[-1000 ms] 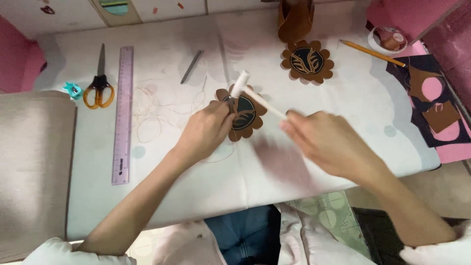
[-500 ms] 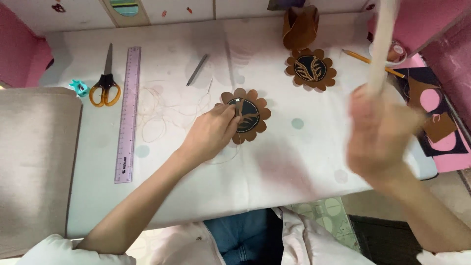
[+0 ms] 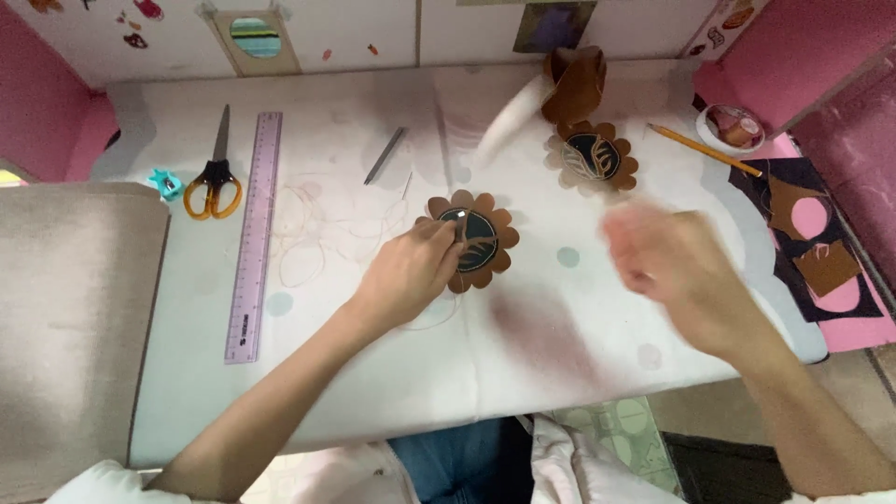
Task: Using a mallet and a hollow punch tool to create decorative holes in leather flower cutouts on a workbench.
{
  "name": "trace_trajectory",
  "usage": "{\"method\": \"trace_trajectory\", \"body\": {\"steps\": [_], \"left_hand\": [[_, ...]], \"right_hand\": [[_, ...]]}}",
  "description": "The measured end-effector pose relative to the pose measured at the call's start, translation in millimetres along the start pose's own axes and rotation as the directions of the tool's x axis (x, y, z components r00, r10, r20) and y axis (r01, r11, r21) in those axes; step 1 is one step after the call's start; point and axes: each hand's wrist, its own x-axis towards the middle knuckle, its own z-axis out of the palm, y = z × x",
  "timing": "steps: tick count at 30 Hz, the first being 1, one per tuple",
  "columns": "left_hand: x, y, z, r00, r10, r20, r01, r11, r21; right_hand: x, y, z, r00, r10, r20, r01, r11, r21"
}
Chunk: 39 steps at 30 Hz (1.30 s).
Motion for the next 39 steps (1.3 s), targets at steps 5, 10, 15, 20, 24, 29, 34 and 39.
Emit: {"method": "trace_trajectory", "body": {"steps": [5, 10, 15, 20, 24, 29, 34, 39], "left_hand": [[-1.7, 4.4, -9.4, 0.994, 0.101, -0.035, -0.097, 0.990, 0.103], [-2.4, 3.2, -2.1, 0.999, -0.035, 0.036, 0.037, 0.999, -0.040], [-1.1, 4.3, -3.5, 0.995, -0.068, 0.069, 0.072, 0.996, -0.051], [-1.9, 3.6, -0.7, 0.998, -0.040, 0.045, 0.041, 0.999, -0.029], [-0.5, 6.2, -5.3, 0.987, -0.119, 0.107, 0.125, 0.991, -0.051], [-0.4, 2.6, -2.3, 0.999, -0.014, 0.049, 0.013, 1.000, 0.021], [-2.7, -0.4, 4.8, 1.000, -0.003, 0.021, 0.003, 1.000, 0.001], [-1.8, 2.4, 3.6, 1.000, -0.010, 0.026, 0.010, 1.000, 0.000]], "right_hand": [[10.6, -24.2, 5.2, 0.982, 0.092, 0.165, -0.032, 0.942, -0.333], [-0.8, -23.6, 0.2, 0.960, -0.132, -0.247, 0.145, 0.989, 0.036], [4.3, 8.3, 10.9, 0.998, 0.006, 0.069, 0.038, 0.790, -0.612], [-4.9, -18.6, 2.2, 0.722, -0.252, -0.645, 0.505, 0.829, 0.241], [1.2, 19.3, 16.2, 0.996, -0.094, 0.010, 0.082, 0.801, -0.593], [-7.5, -3.0, 9.9, 0.687, -0.304, -0.659, 0.559, 0.801, 0.213], [-9.2, 8.0, 1.8, 0.997, 0.058, 0.047, -0.036, 0.922, -0.385], [-7.1, -2.0, 15.7, 0.735, -0.287, -0.615, 0.502, 0.839, 0.208]]}}
